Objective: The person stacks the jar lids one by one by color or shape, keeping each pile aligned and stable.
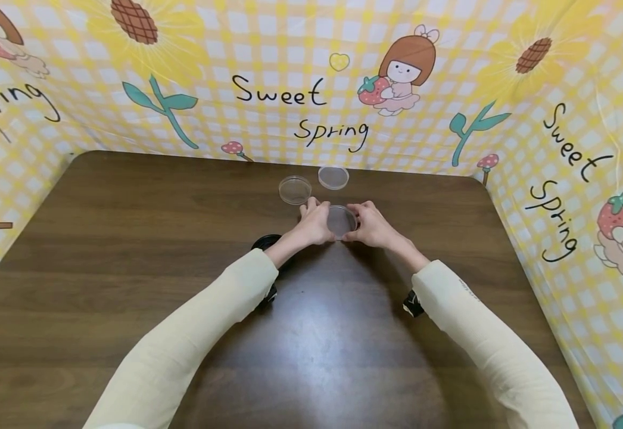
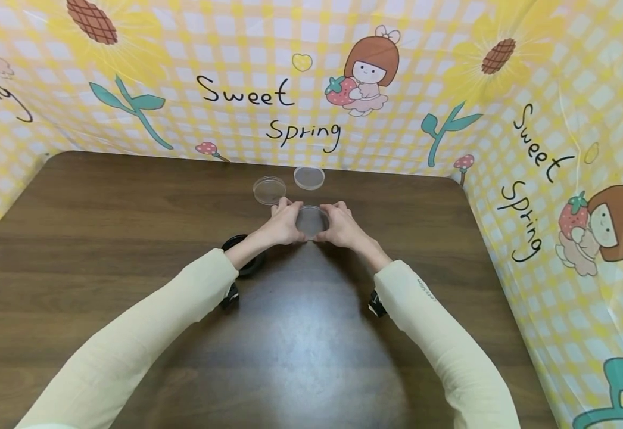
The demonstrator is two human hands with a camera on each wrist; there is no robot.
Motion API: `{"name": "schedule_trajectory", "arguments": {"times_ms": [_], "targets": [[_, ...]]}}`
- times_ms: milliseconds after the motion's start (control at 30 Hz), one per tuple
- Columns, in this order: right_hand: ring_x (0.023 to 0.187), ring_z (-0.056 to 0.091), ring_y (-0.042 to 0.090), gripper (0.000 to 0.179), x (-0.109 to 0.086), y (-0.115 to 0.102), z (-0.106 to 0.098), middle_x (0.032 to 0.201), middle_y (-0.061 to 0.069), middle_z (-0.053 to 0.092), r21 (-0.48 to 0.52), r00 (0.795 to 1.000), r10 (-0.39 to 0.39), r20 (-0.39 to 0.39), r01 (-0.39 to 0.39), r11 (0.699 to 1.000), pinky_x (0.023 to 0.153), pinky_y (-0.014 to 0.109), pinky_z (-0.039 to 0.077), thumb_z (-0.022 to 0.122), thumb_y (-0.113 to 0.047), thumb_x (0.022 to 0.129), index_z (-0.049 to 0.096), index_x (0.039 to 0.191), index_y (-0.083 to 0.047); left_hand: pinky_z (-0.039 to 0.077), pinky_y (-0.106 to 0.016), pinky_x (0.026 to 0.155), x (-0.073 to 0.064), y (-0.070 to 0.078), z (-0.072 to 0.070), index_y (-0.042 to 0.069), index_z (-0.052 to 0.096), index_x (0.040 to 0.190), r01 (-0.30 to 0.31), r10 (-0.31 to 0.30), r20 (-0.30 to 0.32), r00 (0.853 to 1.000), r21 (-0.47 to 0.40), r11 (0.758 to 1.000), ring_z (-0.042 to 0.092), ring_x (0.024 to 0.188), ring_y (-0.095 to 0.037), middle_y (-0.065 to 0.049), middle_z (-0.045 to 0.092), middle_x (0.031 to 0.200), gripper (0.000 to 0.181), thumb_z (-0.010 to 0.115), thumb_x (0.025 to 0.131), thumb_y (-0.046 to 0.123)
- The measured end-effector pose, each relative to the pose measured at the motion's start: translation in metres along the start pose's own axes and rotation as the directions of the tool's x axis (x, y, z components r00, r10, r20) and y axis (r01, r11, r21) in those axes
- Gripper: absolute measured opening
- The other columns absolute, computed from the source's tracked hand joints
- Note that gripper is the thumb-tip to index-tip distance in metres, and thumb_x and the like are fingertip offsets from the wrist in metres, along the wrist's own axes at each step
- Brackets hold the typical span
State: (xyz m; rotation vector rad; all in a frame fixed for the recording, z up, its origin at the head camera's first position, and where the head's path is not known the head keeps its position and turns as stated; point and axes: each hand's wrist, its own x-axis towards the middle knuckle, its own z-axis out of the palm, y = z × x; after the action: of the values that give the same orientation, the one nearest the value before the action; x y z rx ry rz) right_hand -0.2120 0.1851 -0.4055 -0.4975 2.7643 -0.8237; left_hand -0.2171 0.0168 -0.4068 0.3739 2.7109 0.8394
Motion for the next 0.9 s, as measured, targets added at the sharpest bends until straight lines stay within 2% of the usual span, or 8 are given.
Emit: {"name": "schedule_trajectory", "arguments": {"times_ms": [133,400,733,900], "targets": [[0.11,0.05,0.036,0.075,-0.002,0.0,0.002,0.12,0.028,0.047,0.003,1.0,-0.006,-0.006,0.006,1.0,0.092,0.042,0.042,0.081,-0.012,0.077,0.044,0.136,0.012,0.035,-0.046,0.101,-0.001,-0.002,0.001,-0.003,0.045,0.139,-0.002,0.002,0.003,1.0,0.003,1.0,0.031,0.122,-0.042,-0.024,0.033,0.133,0.079,0.084,0.073,0.016],[0.111,0.047,0.034,0.073,-0.013,0.0,0.003,0.115,0.026,0.049,0.03,0.999,-0.037,-0.024,0.038,0.999,0.091,0.042,0.043,0.081,-0.012,0.077,0.045,0.136,0.011,0.036,-0.043,0.098,-0.006,-0.008,0.0,-0.004,0.051,0.132,-0.063,0.064,0.013,0.998,-0.041,0.997,0.036,0.118,-0.04,-0.024,0.038,0.129,0.073,0.085,0.072,0.019],[0.098,0.06,0.034,0.079,-0.036,0.0,0.007,0.117,0.028,0.043,0.125,0.997,-0.054,-0.049,0.06,0.99,0.081,0.035,0.053,0.081,-0.007,0.076,0.039,0.139,0.014,0.041,-0.043,0.093,-0.023,-0.009,-0.001,-0.004,0.048,0.136,-0.158,0.16,0.029,0.987,-0.071,0.985,0.039,0.114,-0.037,-0.022,0.038,0.128,0.074,0.084,0.074,0.016],[0.094,0.06,0.03,0.078,-0.048,-0.002,0.008,0.117,0.026,0.042,0.107,0.996,-0.075,-0.057,0.081,0.991,0.08,0.035,0.052,0.082,-0.008,0.075,0.041,0.139,0.012,0.041,-0.042,0.092,-0.033,-0.005,-0.001,-0.005,0.049,0.136,-0.189,0.191,0.037,0.981,-0.051,0.981,0.041,0.111,-0.036,-0.021,0.039,0.125,0.071,0.082,0.075,0.011]]}}
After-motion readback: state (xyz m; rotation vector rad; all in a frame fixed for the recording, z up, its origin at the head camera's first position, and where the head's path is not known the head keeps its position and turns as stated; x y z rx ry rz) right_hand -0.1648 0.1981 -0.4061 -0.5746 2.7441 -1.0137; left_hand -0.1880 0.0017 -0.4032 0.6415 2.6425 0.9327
